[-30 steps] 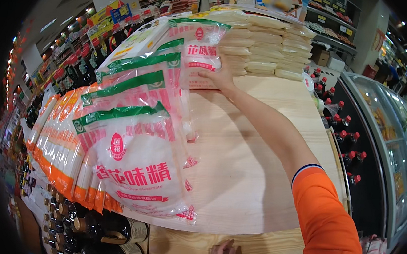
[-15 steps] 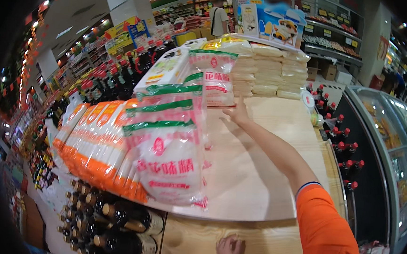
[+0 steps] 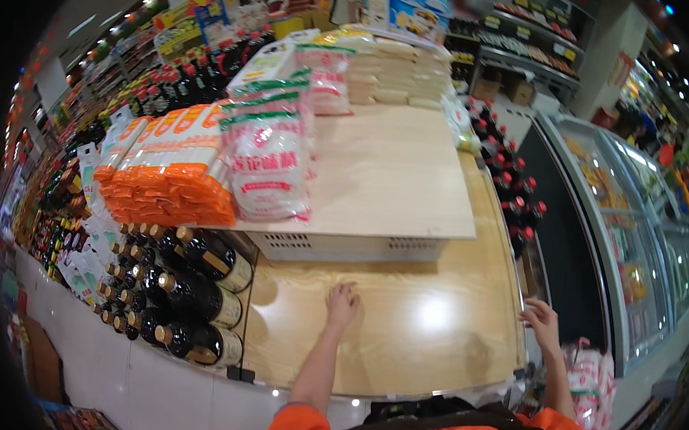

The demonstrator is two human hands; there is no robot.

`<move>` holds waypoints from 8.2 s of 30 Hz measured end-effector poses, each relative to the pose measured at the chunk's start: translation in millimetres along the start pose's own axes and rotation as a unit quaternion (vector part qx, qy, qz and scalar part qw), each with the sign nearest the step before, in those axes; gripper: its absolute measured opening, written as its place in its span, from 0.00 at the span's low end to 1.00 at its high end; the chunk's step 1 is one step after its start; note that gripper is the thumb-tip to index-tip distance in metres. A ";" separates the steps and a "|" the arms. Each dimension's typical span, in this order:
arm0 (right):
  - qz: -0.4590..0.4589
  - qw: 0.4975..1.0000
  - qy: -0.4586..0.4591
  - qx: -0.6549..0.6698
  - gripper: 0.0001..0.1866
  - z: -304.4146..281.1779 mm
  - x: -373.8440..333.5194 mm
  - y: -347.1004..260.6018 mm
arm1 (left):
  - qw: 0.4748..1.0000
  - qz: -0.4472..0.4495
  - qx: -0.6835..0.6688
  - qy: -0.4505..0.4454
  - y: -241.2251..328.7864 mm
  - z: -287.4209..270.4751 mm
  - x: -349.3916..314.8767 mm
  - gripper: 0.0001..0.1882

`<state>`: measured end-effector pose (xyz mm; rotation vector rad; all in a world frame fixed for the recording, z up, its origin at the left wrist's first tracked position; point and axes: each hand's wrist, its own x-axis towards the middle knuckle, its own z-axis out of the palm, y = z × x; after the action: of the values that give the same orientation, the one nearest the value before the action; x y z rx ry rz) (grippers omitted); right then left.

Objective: The person moves a shopping cart filled with packaged rice bags through a supermarket aisle, then repeatedly takes individual bags from the cart and places them onto a display shelf. The person continues this one-at-a-time restocking process for the duration of the clip.

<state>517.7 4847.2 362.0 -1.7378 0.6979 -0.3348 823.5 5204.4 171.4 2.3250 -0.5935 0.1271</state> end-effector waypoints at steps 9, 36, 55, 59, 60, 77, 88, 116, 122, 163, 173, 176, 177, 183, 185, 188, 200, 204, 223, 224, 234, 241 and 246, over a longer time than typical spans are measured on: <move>0.264 0.705 0.557 -0.352 0.19 -219.0 -305.8 343.2 | 0.983 0.026 -0.181 -0.016 139.9 2.7 -120.4 0.15; 0.268 0.668 0.587 -0.370 0.17 -306.8 -418.5 378.3 | 0.734 0.237 -0.177 -0.611 506.2 144.4 -428.0 0.09; 0.266 0.715 0.403 -0.506 0.11 -349.8 -408.7 341.7 | 0.716 0.247 -0.190 -0.624 519.4 160.2 -426.2 0.10; 0.189 0.757 0.410 -0.473 0.16 -353.6 -379.4 345.3 | 0.719 0.265 -0.184 -0.615 524.6 156.5 -421.7 0.11; 0.197 0.762 0.420 -0.452 0.16 -357.2 -376.7 346.7 | 0.722 0.270 -0.179 -0.611 524.9 155.5 -420.0 0.11; 0.311 0.751 0.400 -0.424 0.18 -370.2 -385.6 365.3 | 0.742 0.200 -0.178 -0.614 502.0 151.9 -422.4 0.11; 0.377 0.746 0.346 -0.426 0.17 -370.1 -390.1 364.7 | 0.756 0.183 -0.177 -0.603 492.9 147.6 -424.6 0.12; -0.357 0.910 -0.015 -0.210 0.05 -289.3 -395.9 79.6 | 0.258 -0.439 -0.433 -0.744 543.9 188.8 -399.0 0.33; -0.417 0.882 -0.131 -0.179 0.09 -220.3 -372.5 81.8 | 0.346 -0.397 -0.584 -0.618 503.1 133.0 -357.1 0.34; 0.152 0.876 -0.356 0.286 0.43 90.6 -163.2 -21.6 | 0.408 -0.172 -0.891 -0.100 244.8 -101.1 -130.0 0.39; -0.076 0.972 -0.158 0.159 0.37 146.3 -102.6 -37.4 | 0.438 -0.163 -0.881 -0.069 214.1 -81.4 -102.6 0.38; 0.008 0.892 -0.276 0.357 0.41 184.8 -84.6 -51.2 | 0.728 -0.120 -0.674 -0.021 256.7 -93.8 -106.7 0.36; 0.006 0.866 -0.312 0.390 0.41 189.9 -78.7 -51.7 | 0.797 0.006 -0.603 -0.032 269.7 -85.4 -111.5 0.33; 0.022 0.880 -0.312 0.359 0.41 164.3 -60.0 -39.2 | 0.961 0.155 -0.225 -0.037 296.6 -104.0 -105.6 0.41; 0.032 0.882 -0.324 0.341 0.40 164.5 -57.8 -30.2 | 0.983 0.028 -0.127 0.128 256.9 -103.5 -120.3 0.45; 0.033 0.893 -0.310 0.326 0.40 150.2 -51.6 -27.0 | 0.902 -0.130 -0.412 -0.021 214.5 -80.2 -145.0 0.38; 0.046 0.886 -0.284 0.364 0.40 133.6 -18.3 -6.9 | 0.829 -0.210 -0.482 -0.189 275.7 -131.9 -145.2 0.20; 0.055 0.870 -0.300 0.387 0.40 133.5 -11.0 -7.7 | 0.830 -0.217 -0.493 -0.144 277.1 -126.5 -149.2 0.22; 0.158 0.791 -0.300 0.509 0.39 113.2 -5.6 14.1 | 0.814 -0.257 -0.502 -0.136 289.0 -120.6 -150.7 0.27; 0.166 0.778 -0.304 0.524 0.39 113.2 -4.2 12.4 | 0.819 -0.253 -0.499 -0.128 286.6 -118.0 -152.4 0.28; 0.250 0.621 -0.325 0.668 0.38 105.9 3.5 -0.4 | 0.863 -0.214 -0.455 -0.054 248.5 -55.9 -183.8 0.43; -0.286 0.934 -0.134 0.170 0.36 134.0 -20.6 18.3 | 0.900 -0.020 -0.431 0.062 334.9 -17.9 -120.3 0.36; -0.372 0.919 -0.128 -0.013 0.41 113.6 -30.4 8.3 | 0.723 -0.184 -0.663 0.064 278.1 3.1 -126.7 0.19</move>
<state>555.3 4953.0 325.9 -1.9761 -0.1792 -0.5989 585.1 5074.3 311.6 0.9405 -0.0212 -0.2626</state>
